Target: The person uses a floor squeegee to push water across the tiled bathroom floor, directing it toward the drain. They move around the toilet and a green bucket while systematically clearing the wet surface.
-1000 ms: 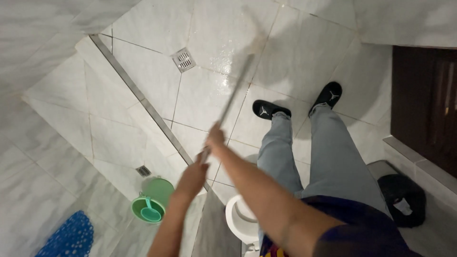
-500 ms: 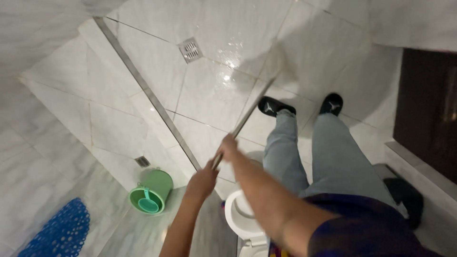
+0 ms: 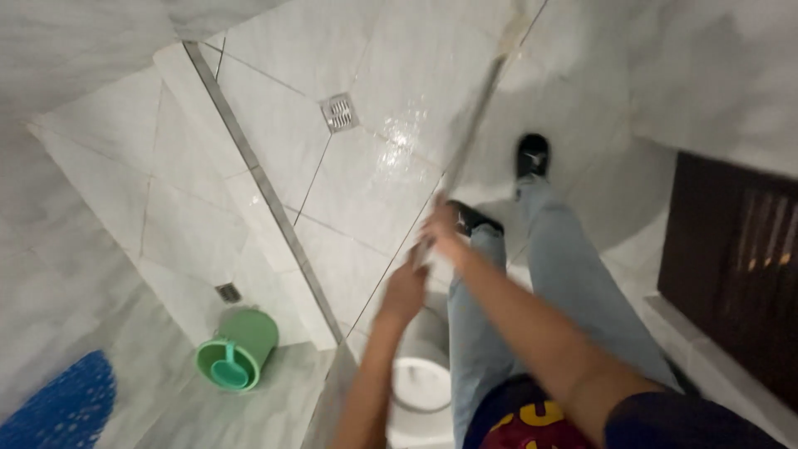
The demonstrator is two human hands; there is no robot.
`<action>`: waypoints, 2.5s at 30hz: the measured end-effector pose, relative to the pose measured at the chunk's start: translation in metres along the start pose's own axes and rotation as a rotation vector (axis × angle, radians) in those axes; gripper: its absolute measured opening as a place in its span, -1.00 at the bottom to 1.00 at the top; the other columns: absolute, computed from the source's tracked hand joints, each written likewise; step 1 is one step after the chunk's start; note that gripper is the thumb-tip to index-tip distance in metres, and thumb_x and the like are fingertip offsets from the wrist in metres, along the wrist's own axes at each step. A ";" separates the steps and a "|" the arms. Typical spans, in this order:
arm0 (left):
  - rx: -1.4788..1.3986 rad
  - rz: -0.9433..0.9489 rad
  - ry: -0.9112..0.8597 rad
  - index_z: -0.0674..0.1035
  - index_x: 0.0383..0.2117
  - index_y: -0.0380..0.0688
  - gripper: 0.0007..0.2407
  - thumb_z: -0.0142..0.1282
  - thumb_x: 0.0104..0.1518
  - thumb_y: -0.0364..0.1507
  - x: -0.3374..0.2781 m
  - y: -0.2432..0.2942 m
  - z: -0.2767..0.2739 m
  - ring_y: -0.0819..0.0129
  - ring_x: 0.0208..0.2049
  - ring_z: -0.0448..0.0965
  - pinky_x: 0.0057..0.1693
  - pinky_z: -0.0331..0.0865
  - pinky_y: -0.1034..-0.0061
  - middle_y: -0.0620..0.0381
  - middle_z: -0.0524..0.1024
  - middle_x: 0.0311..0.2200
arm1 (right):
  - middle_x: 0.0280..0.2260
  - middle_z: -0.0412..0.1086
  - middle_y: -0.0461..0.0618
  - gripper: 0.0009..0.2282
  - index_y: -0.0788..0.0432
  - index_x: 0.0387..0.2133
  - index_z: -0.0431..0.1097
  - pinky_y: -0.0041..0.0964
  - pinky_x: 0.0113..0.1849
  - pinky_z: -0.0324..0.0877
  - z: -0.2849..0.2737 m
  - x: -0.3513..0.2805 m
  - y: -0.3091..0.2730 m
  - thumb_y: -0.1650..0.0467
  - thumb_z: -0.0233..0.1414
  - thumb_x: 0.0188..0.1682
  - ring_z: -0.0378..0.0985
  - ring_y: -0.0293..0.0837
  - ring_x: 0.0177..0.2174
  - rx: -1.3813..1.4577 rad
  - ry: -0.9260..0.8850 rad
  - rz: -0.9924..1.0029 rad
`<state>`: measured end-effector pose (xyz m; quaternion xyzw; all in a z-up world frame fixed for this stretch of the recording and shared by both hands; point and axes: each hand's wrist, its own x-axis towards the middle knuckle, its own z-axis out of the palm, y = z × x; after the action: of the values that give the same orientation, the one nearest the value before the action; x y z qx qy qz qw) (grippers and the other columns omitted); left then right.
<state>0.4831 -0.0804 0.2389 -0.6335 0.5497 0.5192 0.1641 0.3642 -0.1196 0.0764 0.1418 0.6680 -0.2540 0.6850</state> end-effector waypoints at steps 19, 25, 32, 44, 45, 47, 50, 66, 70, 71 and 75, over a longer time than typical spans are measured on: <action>-0.404 -0.543 -0.133 0.25 0.36 0.20 -0.51 -0.13 0.23 -0.24 -0.027 0.066 -0.095 0.20 0.32 0.34 0.33 0.26 0.27 0.19 0.35 0.32 | -0.26 0.46 0.28 -0.45 0.00 0.42 -0.47 -0.08 -0.33 0.53 0.086 -0.084 -0.033 0.33 -0.37 0.20 0.59 0.10 -0.37 -0.658 0.182 -0.060; -0.503 -0.573 -0.123 0.17 0.39 0.23 -0.51 -0.20 0.27 -0.23 -0.008 0.160 -0.111 0.12 0.40 0.19 0.42 0.12 0.10 0.11 0.21 0.38 | -0.10 0.38 0.23 -0.40 0.01 0.44 -0.47 -0.27 -0.47 0.48 0.042 -0.069 -0.094 0.36 -0.28 0.19 0.51 -0.10 -0.48 -0.595 0.065 -0.142; -0.551 -0.264 -0.149 0.19 0.41 0.07 -0.45 -0.19 0.26 -0.16 0.129 0.262 -0.093 -0.30 0.26 0.32 0.33 0.16 -0.13 -0.26 0.37 0.24 | -0.02 0.44 0.45 -0.42 -0.16 0.43 -0.18 0.21 -0.04 0.48 -0.031 0.058 -0.240 0.25 -0.15 0.13 0.56 0.37 -0.07 -0.792 0.427 -0.470; -1.473 -0.714 0.309 0.24 0.39 0.10 -0.55 -0.12 0.33 -0.37 0.002 0.159 0.007 0.43 -0.81 0.12 -0.65 -0.06 0.61 0.14 0.13 -0.76 | -0.21 0.54 0.31 -0.42 -0.40 0.41 -0.14 0.05 -0.14 0.57 0.020 -0.032 -0.063 0.26 -0.15 0.10 0.63 0.25 -0.17 -1.156 -0.055 -0.277; -1.483 -0.713 0.322 0.24 0.39 0.10 -0.55 -0.12 0.33 -0.37 0.010 0.141 0.040 0.43 -0.81 0.12 -0.65 -0.06 0.61 0.14 0.13 -0.76 | -0.21 0.54 0.31 -0.42 -0.40 0.41 -0.14 0.05 -0.14 0.57 0.019 -0.046 -0.077 0.26 -0.15 0.10 0.63 0.25 -0.17 -1.166 -0.066 -0.284; -1.592 -0.644 0.415 0.25 0.37 -0.13 -0.51 0.01 0.28 -0.50 0.023 0.101 0.108 0.46 -0.72 0.26 -0.59 0.05 0.59 0.15 0.26 -0.68 | -0.22 0.50 0.49 -0.42 -0.24 0.43 -0.15 0.18 -0.16 0.54 0.014 -0.074 -0.101 0.35 -0.17 0.12 0.60 0.39 -0.17 -1.120 -0.070 -0.340; -1.496 -0.512 0.266 0.25 0.39 -0.06 -0.52 -0.02 0.31 -0.43 0.047 0.140 0.092 0.49 -0.70 0.33 -0.63 0.19 0.62 -0.05 0.50 -0.50 | -0.31 0.53 0.44 -0.40 -0.11 0.46 -0.24 0.08 -0.20 0.57 -0.010 -0.034 -0.127 0.39 -0.20 0.13 0.65 0.33 -0.24 -1.275 0.090 -0.461; -1.140 -0.402 0.115 0.16 0.42 -0.06 -0.43 -0.06 0.31 -0.18 0.048 0.205 0.115 -0.03 0.25 0.40 0.26 0.33 0.11 -0.15 0.32 0.30 | 0.23 0.14 0.55 -0.46 -0.23 0.48 -0.26 0.24 -0.08 0.48 -0.096 -0.012 -0.144 0.32 -0.27 0.23 0.44 0.43 0.04 -0.965 0.038 -0.310; -1.176 -0.468 0.135 0.26 0.38 0.03 -0.47 -0.03 0.28 -0.17 0.054 0.216 0.087 0.19 -0.22 0.65 -0.07 0.50 0.27 -0.10 0.58 -0.01 | 0.16 0.25 0.51 -0.47 -0.13 0.45 -0.12 0.15 -0.22 0.53 -0.077 -0.020 -0.164 0.30 -0.16 0.19 0.54 0.30 -0.14 -1.044 0.103 -0.383; -1.155 -0.441 0.144 0.26 0.38 0.04 -0.47 -0.04 0.27 -0.16 0.058 0.225 0.061 0.04 -0.21 0.67 -0.10 0.49 0.18 -0.20 0.62 -0.15 | 0.15 0.26 0.51 -0.46 -0.11 0.43 -0.07 0.29 -0.04 0.47 -0.060 -0.035 -0.180 0.25 -0.11 0.17 0.45 0.41 0.02 -1.049 0.127 -0.470; -1.096 -0.255 0.201 0.17 0.41 -0.14 -0.41 -0.13 0.29 -0.13 0.125 0.210 0.048 -0.21 0.29 0.28 0.35 0.17 -0.03 -0.34 0.24 0.30 | 0.08 0.39 0.36 -0.51 -0.24 0.40 0.00 0.13 -0.07 0.53 -0.033 0.040 -0.203 0.11 -0.15 0.20 0.52 0.26 0.00 -1.128 0.181 -0.598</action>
<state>0.2600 -0.1806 0.1905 -0.7335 0.1324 0.6418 -0.1803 0.2262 -0.2772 0.0642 -0.4116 0.7647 -0.0306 0.4948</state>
